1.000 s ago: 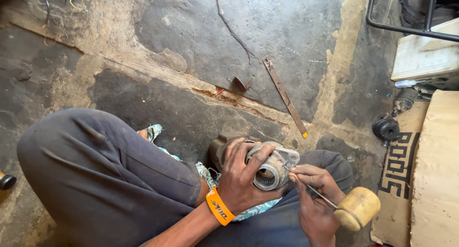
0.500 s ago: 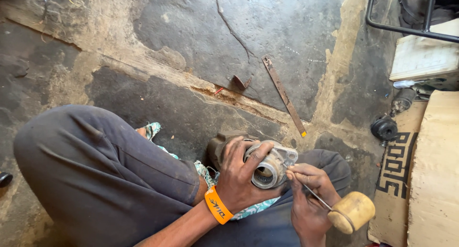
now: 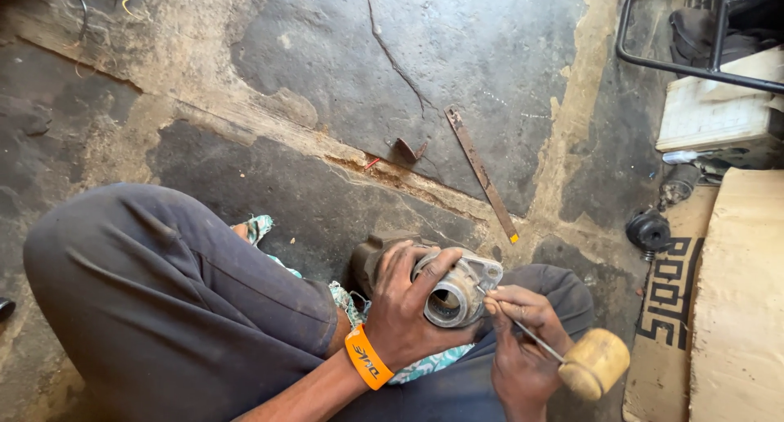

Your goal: The person sits on the floor and uses a small hammer and a metal pick to chip away at the inner surface of a cylindrical metal part. The person repeatedly taps the pick against the part's interior while rotating it to access different areas.

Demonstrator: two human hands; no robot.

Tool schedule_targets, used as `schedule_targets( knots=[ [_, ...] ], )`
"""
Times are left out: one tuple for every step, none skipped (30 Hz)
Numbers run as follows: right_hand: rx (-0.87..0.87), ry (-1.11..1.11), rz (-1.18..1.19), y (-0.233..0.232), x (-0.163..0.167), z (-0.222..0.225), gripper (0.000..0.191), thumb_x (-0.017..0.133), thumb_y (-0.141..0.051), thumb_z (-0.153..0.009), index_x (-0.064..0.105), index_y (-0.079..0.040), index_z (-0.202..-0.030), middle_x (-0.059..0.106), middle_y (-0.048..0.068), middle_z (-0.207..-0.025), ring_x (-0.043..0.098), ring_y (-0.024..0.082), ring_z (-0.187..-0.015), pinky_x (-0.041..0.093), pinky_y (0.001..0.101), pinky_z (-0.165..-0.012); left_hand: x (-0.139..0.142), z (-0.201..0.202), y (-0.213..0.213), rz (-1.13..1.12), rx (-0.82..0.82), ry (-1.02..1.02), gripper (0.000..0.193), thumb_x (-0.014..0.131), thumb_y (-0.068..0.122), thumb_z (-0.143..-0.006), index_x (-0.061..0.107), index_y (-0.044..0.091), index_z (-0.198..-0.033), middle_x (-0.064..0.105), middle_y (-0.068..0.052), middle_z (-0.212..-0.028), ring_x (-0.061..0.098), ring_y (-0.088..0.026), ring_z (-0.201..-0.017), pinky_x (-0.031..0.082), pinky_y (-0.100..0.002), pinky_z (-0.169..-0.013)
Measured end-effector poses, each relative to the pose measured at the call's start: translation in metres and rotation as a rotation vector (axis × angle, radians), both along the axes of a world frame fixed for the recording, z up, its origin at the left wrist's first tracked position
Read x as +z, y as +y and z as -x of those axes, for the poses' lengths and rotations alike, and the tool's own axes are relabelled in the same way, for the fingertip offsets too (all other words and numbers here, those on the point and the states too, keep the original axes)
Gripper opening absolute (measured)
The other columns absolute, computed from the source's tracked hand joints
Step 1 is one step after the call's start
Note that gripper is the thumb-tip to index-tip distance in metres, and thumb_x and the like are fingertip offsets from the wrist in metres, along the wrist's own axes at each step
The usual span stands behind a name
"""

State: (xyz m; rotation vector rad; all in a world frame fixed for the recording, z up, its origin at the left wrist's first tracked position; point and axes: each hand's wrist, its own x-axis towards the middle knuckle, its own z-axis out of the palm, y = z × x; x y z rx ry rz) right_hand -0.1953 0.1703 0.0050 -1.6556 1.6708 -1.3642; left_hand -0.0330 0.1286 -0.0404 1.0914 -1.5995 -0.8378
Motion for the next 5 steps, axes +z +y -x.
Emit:
schedule_targets(
  knots=[
    [0.001,-0.014,0.021,0.0003,-0.0021,-0.0031,0.013,0.07,0.01,-0.092,0.06,0.004,-0.099,0.071,0.019,-0.11,0.07,0.018,-0.102,0.059,0.027,-0.094,0.0004,-0.0011,-0.0002,-0.018,-0.006,0.009,0.094,0.092,0.042,-0.066,0.053,0.014,-0.146,0.06,-0.018,-0.12,0.057,-0.041,-0.121,0.039,-0.058,-0.114],
    [0.003,-0.025,0.04,0.0011,-0.0037,-0.0056,0.013,0.07,0.01,-0.093,0.06,0.004,-0.099,0.071,0.019,-0.111,0.07,0.019,-0.105,0.059,0.0275,-0.096,0.0009,-0.0018,0.0002,-0.038,-0.01,0.02,0.093,0.091,0.042,-0.066,0.053,0.013,-0.146,0.06,-0.018,-0.12,0.057,-0.041,-0.121,0.039,-0.058,-0.114],
    [0.007,-0.039,0.06,0.0007,-0.0056,-0.0077,0.013,0.069,0.009,-0.094,0.059,0.004,-0.099,0.07,0.019,-0.113,0.07,0.02,-0.108,0.059,0.028,-0.098,0.001,-0.0023,-0.0002,-0.057,-0.012,0.03,0.093,0.091,0.042,-0.066,0.053,0.013,-0.146,0.06,-0.018,-0.121,0.056,-0.041,-0.122,0.04,-0.058,-0.114],
    [-0.008,-0.027,0.067,0.0006,-0.0073,-0.0092,0.014,0.07,0.01,-0.094,0.059,0.004,-0.1,0.07,0.02,-0.113,0.07,0.02,-0.107,0.059,0.0283,-0.098,0.0012,-0.0021,-0.0004,-0.056,-0.008,0.029,0.093,0.091,0.043,-0.067,0.053,0.014,-0.146,0.061,-0.017,-0.121,0.057,-0.041,-0.122,0.04,-0.058,-0.114],
    [-0.026,-0.014,0.073,0.001,-0.0089,-0.0104,0.015,0.071,0.011,-0.094,0.06,0.004,-0.101,0.07,0.021,-0.114,0.07,0.021,-0.107,0.058,0.0287,-0.097,0.0015,-0.0014,-0.0003,-0.056,-0.005,0.029,0.093,0.091,0.044,-0.067,0.053,0.014,-0.146,0.061,-0.017,-0.121,0.057,-0.04,-0.122,0.04,-0.058,-0.114]
  ],
)
